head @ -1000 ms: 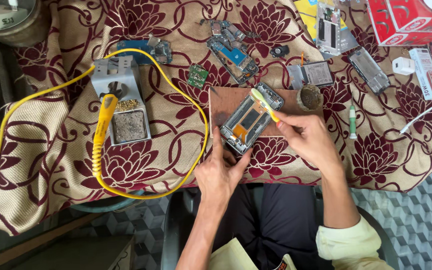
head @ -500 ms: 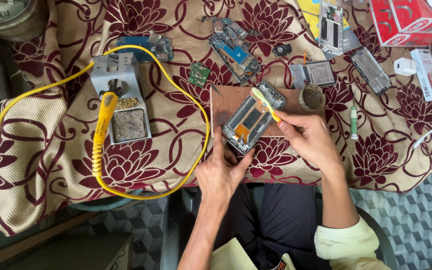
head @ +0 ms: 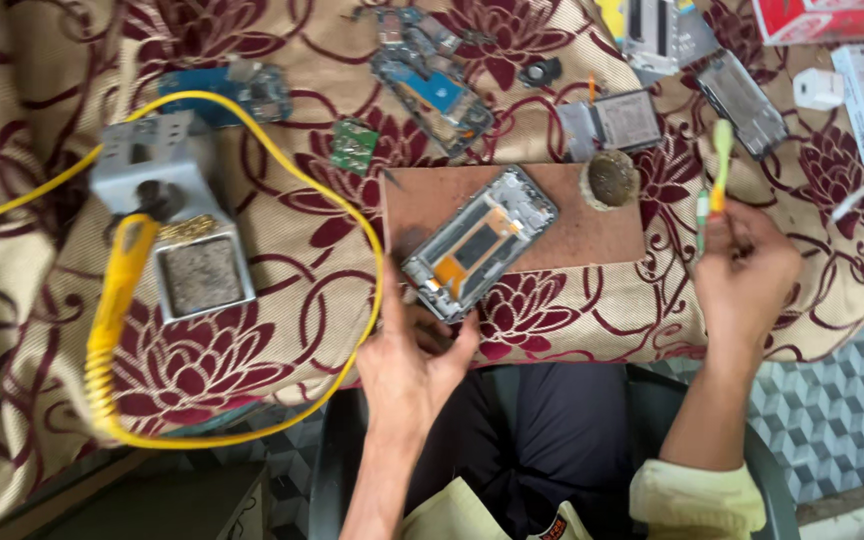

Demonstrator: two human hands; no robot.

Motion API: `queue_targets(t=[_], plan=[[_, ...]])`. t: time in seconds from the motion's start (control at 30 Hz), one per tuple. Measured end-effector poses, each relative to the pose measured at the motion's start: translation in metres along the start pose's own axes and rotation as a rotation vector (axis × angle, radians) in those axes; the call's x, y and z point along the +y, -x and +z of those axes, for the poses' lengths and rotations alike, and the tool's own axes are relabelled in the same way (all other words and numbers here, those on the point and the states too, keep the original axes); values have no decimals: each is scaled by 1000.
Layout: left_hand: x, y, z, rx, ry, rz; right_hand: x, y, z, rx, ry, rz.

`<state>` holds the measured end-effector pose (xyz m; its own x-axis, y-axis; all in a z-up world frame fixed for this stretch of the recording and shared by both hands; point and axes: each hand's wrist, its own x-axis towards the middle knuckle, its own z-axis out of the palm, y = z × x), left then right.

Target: The person scrubs the interior of a disassembled mobile phone casing using a yellow toothbrush, then switches to a green toothbrush to continue cleaning the same area. The person holds the casing with one hand and scrubs with the other.

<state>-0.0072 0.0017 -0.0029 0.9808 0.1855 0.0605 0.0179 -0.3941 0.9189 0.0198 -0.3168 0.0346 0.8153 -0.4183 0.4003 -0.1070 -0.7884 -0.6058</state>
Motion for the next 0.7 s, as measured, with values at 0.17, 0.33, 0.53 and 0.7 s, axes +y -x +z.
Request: queue_targets(t=[0.17,0.33,0.53,0.7], plan=[[2,-3,1,-55,-38,-147,34,-1,-20,-27,163,-70],[6,-4,-1,-42,-22,-131,44,-3,-18,-184,272,-26],[9,-4,-8,-112,36,-210,22,-2,-29,-96,215,78],[5,-2,-14,-139,122,-284,-18,27,-13,-96,-345,102]])
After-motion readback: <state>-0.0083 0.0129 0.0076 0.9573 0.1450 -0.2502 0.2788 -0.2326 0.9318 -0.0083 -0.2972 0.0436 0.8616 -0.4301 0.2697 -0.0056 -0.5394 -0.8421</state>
